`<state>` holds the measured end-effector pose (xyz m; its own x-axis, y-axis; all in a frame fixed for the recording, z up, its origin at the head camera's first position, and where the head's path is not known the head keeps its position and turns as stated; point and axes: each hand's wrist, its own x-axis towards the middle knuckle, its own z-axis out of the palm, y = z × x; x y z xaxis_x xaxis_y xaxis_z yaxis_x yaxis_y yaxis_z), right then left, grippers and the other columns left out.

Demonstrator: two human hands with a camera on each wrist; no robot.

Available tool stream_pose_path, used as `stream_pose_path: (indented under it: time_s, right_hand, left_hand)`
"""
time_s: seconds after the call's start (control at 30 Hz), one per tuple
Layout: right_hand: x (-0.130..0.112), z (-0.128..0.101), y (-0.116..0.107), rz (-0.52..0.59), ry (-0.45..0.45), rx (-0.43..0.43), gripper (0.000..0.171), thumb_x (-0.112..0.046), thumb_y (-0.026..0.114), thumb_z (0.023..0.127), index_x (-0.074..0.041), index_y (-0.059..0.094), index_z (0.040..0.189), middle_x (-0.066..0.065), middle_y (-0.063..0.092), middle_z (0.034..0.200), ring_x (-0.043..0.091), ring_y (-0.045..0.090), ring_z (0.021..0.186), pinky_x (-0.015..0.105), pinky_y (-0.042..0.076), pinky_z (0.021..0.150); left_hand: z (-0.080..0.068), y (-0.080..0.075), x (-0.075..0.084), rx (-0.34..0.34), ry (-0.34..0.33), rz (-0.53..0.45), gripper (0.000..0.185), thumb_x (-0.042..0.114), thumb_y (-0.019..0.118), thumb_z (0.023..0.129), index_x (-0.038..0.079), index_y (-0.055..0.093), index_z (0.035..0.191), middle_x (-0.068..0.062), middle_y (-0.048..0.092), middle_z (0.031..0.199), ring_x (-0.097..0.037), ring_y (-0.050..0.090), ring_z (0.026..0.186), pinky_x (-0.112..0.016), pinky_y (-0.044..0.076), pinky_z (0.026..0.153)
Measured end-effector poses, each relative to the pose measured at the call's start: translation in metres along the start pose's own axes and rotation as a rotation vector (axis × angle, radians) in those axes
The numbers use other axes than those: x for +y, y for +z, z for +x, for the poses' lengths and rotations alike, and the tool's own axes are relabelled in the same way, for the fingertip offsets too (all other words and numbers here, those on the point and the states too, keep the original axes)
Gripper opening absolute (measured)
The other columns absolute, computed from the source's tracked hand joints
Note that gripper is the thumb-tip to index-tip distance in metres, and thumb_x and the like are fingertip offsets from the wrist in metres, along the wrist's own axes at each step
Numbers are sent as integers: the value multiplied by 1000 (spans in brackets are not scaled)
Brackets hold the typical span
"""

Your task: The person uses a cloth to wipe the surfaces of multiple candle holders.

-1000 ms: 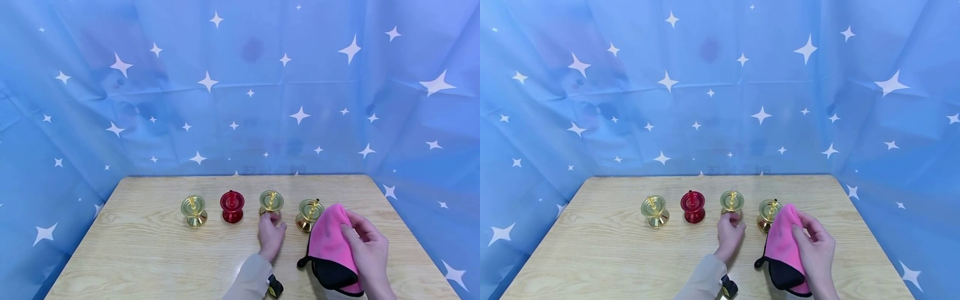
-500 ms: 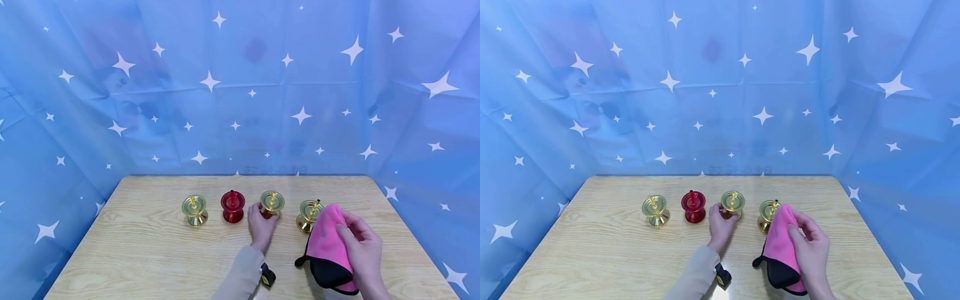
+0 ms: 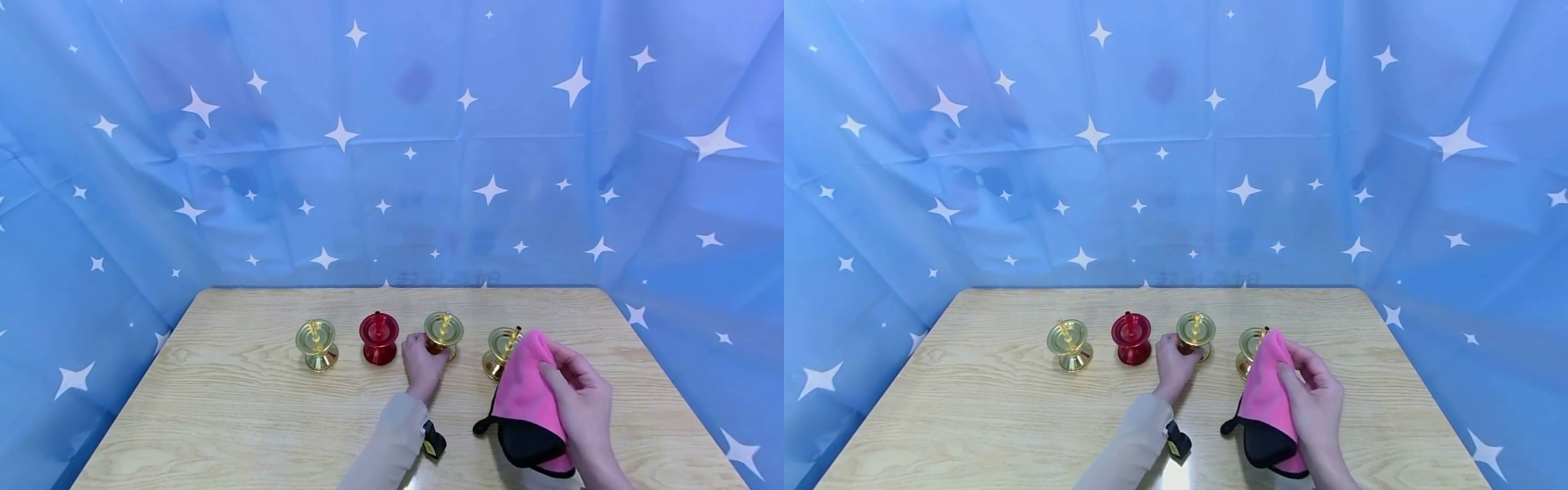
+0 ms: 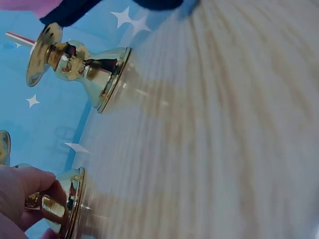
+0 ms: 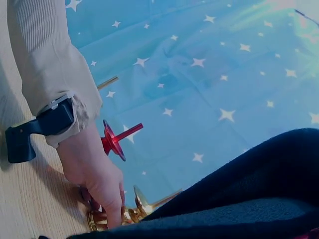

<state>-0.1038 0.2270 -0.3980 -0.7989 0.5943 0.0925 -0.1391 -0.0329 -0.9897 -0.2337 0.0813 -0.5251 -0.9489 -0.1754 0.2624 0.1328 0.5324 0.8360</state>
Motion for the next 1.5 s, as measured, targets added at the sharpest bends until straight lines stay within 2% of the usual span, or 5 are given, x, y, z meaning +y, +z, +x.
stream_pose_path:
  time_s: [0.43,0.8,1.03,1.27,1.5]
  right_hand:
    - [6,2,11,103,45,-106,23,2,60,88,-5,62,110,-4,61,93,7,57,84,15,47,70]
    - [13,4,24,229,149,-261,12,-1,51,94,-8,48,102,-5,55,91,5,54,83,15,48,70]
    - [16,5,31,347,210,-320,10,-2,47,95,-8,45,102,-5,54,85,2,54,72,15,47,63]
    - [15,6,35,403,218,-395,20,-3,45,96,-3,35,114,-3,56,93,3,57,80,15,49,68]
    - [16,7,32,501,191,-543,24,-8,41,99,-15,62,109,-2,62,96,5,59,86,16,50,72]
  left_hand:
    - [-9,-12,-3,-68,56,-72,29,10,79,65,7,66,91,-1,63,89,-17,59,85,-31,48,76]
    - [-16,-38,6,-99,213,-186,27,4,78,62,7,64,84,0,65,80,-12,59,75,-24,49,67]
    - [-17,-56,9,-124,364,-210,25,7,79,63,8,64,82,-2,66,78,-12,58,73,-22,47,66]
    - [-21,-73,22,-126,396,-177,26,11,79,64,8,64,85,0,63,80,-12,53,77,-21,45,68]
    - [-24,-84,31,-56,503,-127,30,9,81,61,8,62,84,0,60,83,-12,53,78,-21,46,68]
